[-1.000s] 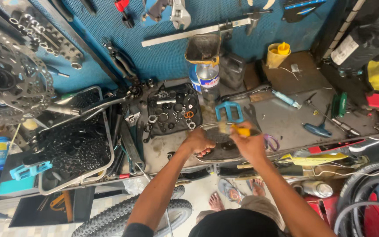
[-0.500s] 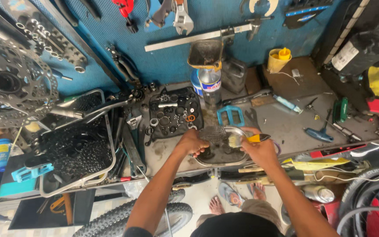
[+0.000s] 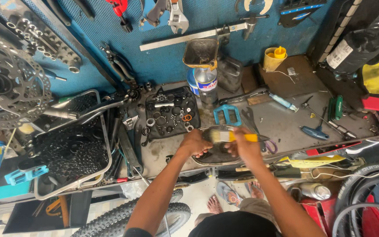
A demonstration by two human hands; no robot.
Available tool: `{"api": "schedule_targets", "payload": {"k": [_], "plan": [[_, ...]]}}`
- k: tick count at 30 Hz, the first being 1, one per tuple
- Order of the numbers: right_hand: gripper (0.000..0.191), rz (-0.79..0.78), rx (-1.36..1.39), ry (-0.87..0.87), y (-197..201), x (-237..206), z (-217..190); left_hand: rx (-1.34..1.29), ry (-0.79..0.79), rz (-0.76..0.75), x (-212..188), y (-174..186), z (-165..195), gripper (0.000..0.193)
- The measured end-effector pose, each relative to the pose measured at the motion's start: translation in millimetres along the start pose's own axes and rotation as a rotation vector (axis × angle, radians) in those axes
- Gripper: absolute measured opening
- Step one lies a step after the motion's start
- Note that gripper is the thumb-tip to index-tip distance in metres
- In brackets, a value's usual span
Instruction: The person cleans a bicycle cassette using a yellow brush and a liquid solvent in a metal tray. They scrub the cassette thoroughly, rotating it to clean different sides, and then rinse it in the tray.
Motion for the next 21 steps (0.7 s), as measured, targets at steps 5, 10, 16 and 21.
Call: {"api": "schedule_targets", "payload": {"k": [5,10,16,21], "plan": [[0.029,0.066,-0.576,0.199,-1,-1,-9,-0.042,0.027,0.012,2,2,-9,0.027],[0.028,-0.032,-0.301,0.089,4,-1,-1,0.029,0.059,0.018,-5,4,-9,0.027],[0.033,0.018,-0.532,0.257,8,-2,-2,0.081,0.021,0.135,-5,17,3,0.027],[0.028,-0.051,-0.456,0.135,8,-6,4,0.106,0.021,0.091,-1,10,-2,0.026]]}}
Point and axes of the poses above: each hand's wrist, its own x-axis towards the middle knuckle, its own y-axis out of the back of the hand, z = x × y, the point moved 4 cm from there along x, towards the middle knuckle, and after that the axes turned 10 degrees about x, right-handed, at the moved point
